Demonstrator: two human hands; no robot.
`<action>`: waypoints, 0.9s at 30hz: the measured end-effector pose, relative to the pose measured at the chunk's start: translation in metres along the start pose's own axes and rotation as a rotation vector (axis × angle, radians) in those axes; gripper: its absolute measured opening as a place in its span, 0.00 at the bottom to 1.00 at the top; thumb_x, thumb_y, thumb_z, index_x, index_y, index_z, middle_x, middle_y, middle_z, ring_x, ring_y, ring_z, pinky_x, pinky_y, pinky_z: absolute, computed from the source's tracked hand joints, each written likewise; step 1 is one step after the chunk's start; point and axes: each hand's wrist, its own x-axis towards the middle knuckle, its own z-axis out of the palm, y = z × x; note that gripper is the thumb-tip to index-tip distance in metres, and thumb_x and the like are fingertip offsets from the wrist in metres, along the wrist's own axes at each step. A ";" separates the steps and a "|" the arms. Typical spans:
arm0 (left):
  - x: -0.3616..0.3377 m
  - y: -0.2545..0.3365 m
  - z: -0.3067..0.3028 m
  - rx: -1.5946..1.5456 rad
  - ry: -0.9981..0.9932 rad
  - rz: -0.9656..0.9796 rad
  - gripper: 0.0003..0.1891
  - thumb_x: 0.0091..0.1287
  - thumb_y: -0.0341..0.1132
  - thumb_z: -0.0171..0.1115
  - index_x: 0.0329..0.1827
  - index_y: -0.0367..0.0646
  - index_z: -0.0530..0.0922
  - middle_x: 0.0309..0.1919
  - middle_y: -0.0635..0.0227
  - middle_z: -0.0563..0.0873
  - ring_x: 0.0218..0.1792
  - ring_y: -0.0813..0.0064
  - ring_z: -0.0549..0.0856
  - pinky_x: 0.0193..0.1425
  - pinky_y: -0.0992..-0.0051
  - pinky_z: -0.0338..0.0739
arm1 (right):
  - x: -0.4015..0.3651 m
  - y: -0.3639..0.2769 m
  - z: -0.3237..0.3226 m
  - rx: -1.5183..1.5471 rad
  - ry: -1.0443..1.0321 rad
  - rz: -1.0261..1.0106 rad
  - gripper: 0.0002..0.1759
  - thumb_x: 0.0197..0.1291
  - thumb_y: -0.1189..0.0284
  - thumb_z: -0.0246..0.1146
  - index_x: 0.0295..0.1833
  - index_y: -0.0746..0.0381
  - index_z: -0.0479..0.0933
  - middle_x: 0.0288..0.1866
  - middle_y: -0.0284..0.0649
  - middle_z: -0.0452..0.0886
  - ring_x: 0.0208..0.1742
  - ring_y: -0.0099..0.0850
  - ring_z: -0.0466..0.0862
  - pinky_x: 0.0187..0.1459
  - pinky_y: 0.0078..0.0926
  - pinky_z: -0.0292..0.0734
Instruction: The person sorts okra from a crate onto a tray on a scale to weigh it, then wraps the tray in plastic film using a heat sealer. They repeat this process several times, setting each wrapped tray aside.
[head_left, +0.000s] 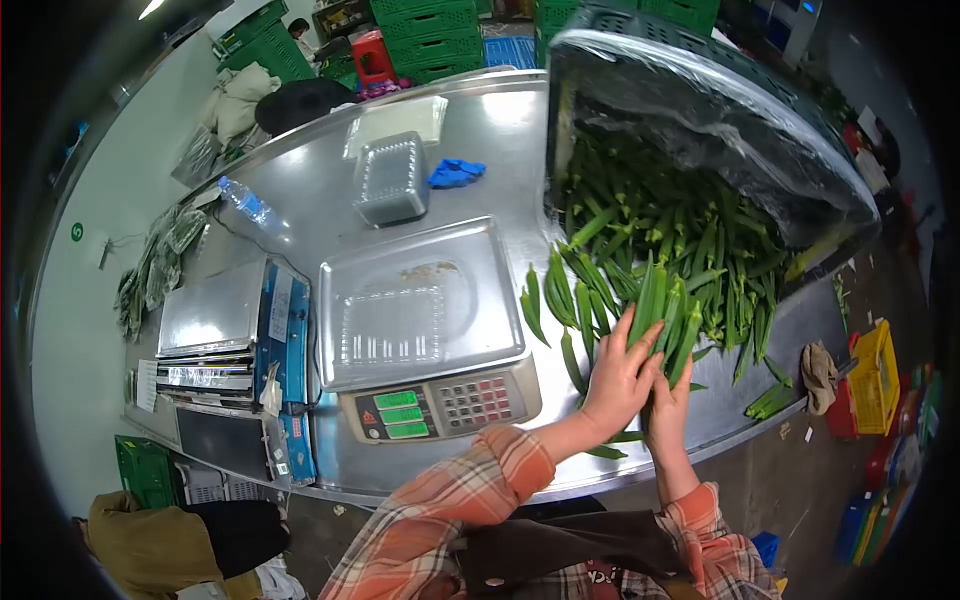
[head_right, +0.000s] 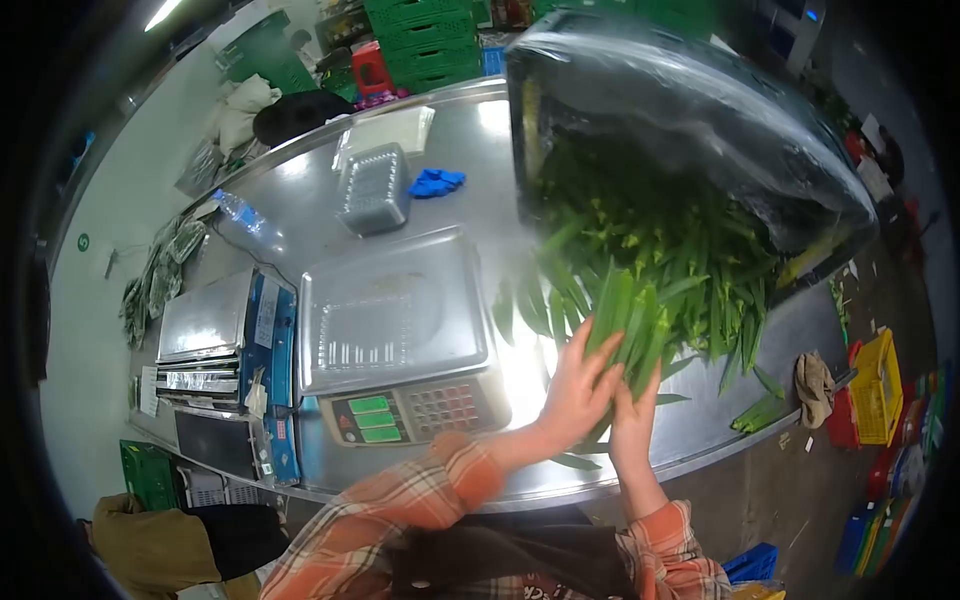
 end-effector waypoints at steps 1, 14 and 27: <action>-0.003 0.006 -0.013 0.038 0.001 0.044 0.24 0.67 0.33 0.55 0.67 0.42 0.68 0.70 0.47 0.57 0.57 0.48 0.69 0.64 0.59 0.63 | -0.006 -0.008 0.009 0.007 -0.024 -0.009 0.31 0.66 0.81 0.46 0.73 0.67 0.47 0.70 0.49 0.60 0.70 0.36 0.62 0.68 0.30 0.57; -0.054 0.010 -0.191 0.318 0.469 -0.227 0.40 0.66 0.43 0.57 0.75 0.40 0.47 0.69 0.32 0.39 0.71 0.35 0.47 0.71 0.50 0.49 | 0.008 -0.038 0.212 -0.356 -0.909 -0.039 0.39 0.59 0.79 0.50 0.75 0.63 0.45 0.72 0.48 0.58 0.73 0.36 0.59 0.70 0.30 0.54; -0.031 -0.026 -0.248 0.282 0.312 -0.622 0.47 0.59 0.34 0.63 0.74 0.37 0.40 0.71 0.35 0.44 0.70 0.36 0.54 0.69 0.59 0.62 | 0.109 0.003 0.324 -0.944 -1.460 0.071 0.29 0.59 0.79 0.52 0.68 0.61 0.60 0.46 0.48 0.79 0.37 0.30 0.81 0.37 0.29 0.80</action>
